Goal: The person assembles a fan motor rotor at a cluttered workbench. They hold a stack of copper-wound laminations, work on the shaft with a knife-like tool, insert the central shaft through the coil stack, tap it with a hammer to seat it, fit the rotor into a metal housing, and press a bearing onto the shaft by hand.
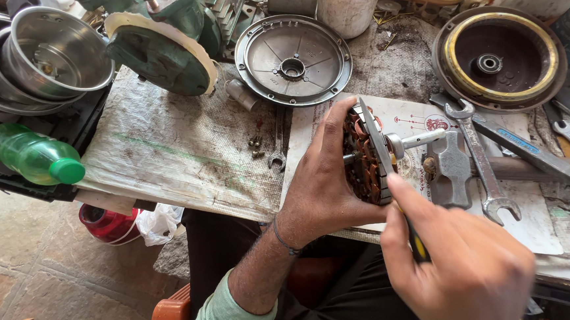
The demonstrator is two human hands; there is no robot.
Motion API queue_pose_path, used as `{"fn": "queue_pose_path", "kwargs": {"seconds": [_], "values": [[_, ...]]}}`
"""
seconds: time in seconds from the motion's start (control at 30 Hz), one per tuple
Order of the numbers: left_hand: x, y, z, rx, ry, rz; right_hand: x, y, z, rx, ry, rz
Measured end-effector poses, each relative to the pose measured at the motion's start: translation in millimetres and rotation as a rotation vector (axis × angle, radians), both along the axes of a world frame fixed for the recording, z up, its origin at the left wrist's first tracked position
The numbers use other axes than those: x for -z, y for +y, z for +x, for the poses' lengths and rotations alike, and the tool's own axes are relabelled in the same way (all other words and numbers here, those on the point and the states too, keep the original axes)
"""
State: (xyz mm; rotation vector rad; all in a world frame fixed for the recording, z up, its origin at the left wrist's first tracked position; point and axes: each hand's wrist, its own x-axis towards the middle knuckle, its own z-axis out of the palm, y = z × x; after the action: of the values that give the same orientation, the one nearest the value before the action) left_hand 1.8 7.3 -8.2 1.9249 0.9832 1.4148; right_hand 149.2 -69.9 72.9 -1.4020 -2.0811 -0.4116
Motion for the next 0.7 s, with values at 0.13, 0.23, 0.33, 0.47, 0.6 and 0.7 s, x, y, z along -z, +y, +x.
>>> {"fn": "queue_pose_path", "kwargs": {"seconds": [0.13, 0.23, 0.33, 0.47, 0.6, 0.7], "values": [[-1, -1, 1, 0.021, 0.015, -0.033, -6, 3, -6, -0.022, 0.022, 0.001], [-1, -2, 0, 0.009, 0.021, -0.029, -18, 4, -13, -0.023, 0.025, -0.011], [-1, -2, 0, -0.027, 0.036, 0.049, -28, 0, -16, 0.038, -0.003, -0.038], [-2, -2, 2, -0.044, 0.05, 0.044, -20, 16, -9, -0.011, 0.021, -0.057], [-5, -2, 4, -0.095, 0.104, -0.017, -6, 2, 12, 0.019, 0.19, -0.055], [-4, -3, 3, -0.069, 0.08, -0.089, 4, -13, 24, 0.082, 0.216, -0.055]]}}
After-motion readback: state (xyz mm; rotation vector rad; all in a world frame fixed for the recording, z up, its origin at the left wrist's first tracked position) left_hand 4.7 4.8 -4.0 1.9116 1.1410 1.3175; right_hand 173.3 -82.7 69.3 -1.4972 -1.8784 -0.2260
